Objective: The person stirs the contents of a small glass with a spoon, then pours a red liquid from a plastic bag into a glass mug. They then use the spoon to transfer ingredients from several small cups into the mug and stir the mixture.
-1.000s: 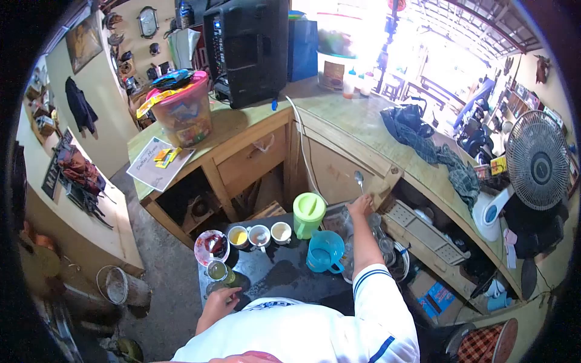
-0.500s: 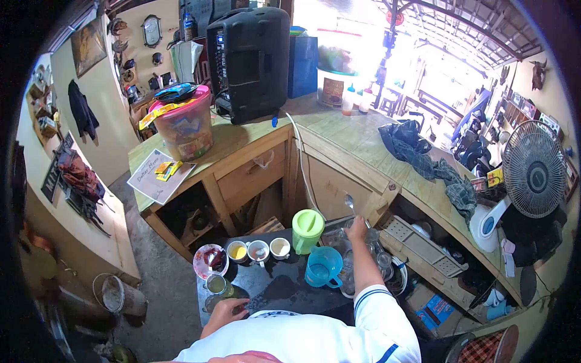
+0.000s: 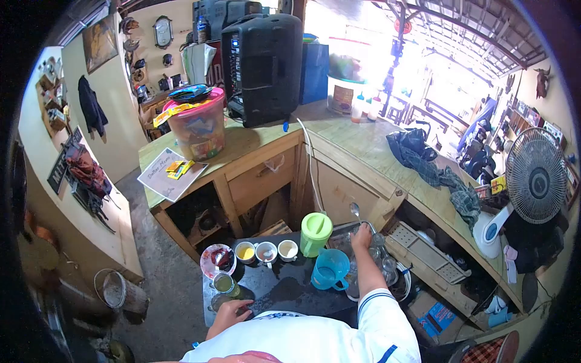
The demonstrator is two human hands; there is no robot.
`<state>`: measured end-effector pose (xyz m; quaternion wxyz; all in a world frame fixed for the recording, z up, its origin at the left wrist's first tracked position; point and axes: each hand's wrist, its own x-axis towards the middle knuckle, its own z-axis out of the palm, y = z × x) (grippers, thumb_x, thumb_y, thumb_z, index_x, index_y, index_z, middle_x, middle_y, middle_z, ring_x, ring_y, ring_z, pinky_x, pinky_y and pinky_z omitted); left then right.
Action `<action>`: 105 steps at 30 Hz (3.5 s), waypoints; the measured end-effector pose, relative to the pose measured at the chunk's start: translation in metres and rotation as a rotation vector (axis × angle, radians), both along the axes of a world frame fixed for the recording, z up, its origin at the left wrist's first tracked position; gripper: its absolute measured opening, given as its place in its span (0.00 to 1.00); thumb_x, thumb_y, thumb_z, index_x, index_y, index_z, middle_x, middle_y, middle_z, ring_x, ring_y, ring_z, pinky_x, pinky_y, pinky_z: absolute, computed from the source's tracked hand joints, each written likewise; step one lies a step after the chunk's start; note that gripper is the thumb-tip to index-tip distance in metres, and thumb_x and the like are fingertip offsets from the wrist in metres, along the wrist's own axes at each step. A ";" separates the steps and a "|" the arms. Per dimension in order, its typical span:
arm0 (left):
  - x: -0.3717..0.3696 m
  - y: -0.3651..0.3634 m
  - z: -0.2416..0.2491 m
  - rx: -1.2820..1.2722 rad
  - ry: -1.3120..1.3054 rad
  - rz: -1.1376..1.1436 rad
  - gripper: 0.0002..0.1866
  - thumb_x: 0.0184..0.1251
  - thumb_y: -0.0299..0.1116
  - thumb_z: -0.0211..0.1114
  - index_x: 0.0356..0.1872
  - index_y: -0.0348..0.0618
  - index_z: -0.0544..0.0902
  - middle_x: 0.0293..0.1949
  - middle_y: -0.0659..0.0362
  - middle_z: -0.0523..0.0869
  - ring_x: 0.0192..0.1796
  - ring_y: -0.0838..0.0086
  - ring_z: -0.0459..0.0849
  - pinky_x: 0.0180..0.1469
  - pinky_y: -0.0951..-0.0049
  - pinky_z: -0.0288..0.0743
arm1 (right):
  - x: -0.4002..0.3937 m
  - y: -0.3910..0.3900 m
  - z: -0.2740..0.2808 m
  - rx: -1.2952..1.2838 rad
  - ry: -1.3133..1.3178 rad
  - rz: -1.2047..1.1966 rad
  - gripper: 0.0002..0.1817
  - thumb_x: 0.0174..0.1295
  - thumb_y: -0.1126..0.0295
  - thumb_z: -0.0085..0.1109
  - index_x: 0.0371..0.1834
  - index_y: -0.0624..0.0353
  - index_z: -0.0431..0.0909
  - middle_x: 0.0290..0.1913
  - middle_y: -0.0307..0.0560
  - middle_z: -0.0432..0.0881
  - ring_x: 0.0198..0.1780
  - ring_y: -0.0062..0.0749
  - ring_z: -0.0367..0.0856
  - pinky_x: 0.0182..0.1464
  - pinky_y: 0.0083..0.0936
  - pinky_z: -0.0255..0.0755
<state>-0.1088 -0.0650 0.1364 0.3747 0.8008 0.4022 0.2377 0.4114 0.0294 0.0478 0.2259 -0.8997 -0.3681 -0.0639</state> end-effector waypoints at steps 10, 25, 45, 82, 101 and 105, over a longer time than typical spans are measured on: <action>-0.008 -0.004 -0.004 0.055 -0.029 0.050 0.18 0.53 0.28 0.70 0.48 0.43 0.85 0.32 0.51 0.86 0.34 0.62 0.85 0.39 0.67 0.78 | -0.005 -0.016 0.033 0.339 0.106 0.043 0.29 0.37 0.65 0.79 0.38 0.62 0.68 0.41 0.56 0.75 0.44 0.55 0.75 0.47 0.44 0.70; 0.043 0.034 -0.011 -0.111 -0.332 0.097 0.37 0.53 0.33 0.75 0.66 0.45 0.69 0.45 0.55 0.83 0.47 0.69 0.82 0.50 0.68 0.76 | -0.157 -0.144 0.163 0.951 0.877 0.542 0.32 0.44 0.80 0.75 0.32 0.51 0.53 0.60 0.53 0.75 0.53 0.23 0.71 0.59 0.27 0.67; 0.065 0.067 -0.047 -1.383 -0.618 -0.015 0.34 0.57 0.40 0.73 0.63 0.46 0.69 0.55 0.55 0.79 0.54 0.63 0.81 0.57 0.55 0.76 | -0.239 -0.154 0.130 0.119 0.744 0.881 0.39 0.43 0.65 0.80 0.58 0.64 0.70 0.54 0.44 0.74 0.44 0.22 0.74 0.47 0.22 0.72; 0.064 0.092 -0.018 0.321 -0.030 0.318 0.50 0.44 0.42 0.77 0.68 0.32 0.60 0.62 0.39 0.68 0.65 0.45 0.66 0.67 0.53 0.60 | -0.213 -0.168 0.131 0.355 0.532 0.717 0.19 0.51 0.72 0.70 0.24 0.62 0.63 0.44 0.56 0.78 0.46 0.45 0.80 0.47 0.31 0.73; -0.028 0.185 -0.067 -0.101 0.455 0.591 0.25 0.42 0.30 0.72 0.48 0.42 0.81 0.44 0.47 0.85 0.49 0.53 0.84 0.53 0.59 0.77 | -0.202 -0.160 0.132 0.264 0.508 0.751 0.20 0.50 0.75 0.69 0.17 0.64 0.61 0.37 0.57 0.81 0.35 0.47 0.80 0.38 0.31 0.72; -0.034 0.215 -0.098 -0.035 0.414 0.504 0.32 0.32 0.29 0.78 0.48 0.42 0.82 0.45 0.49 0.85 0.50 0.58 0.83 0.51 0.63 0.77 | -0.197 -0.163 0.128 0.274 0.498 0.758 0.19 0.50 0.75 0.69 0.17 0.64 0.62 0.36 0.57 0.81 0.34 0.46 0.80 0.37 0.32 0.72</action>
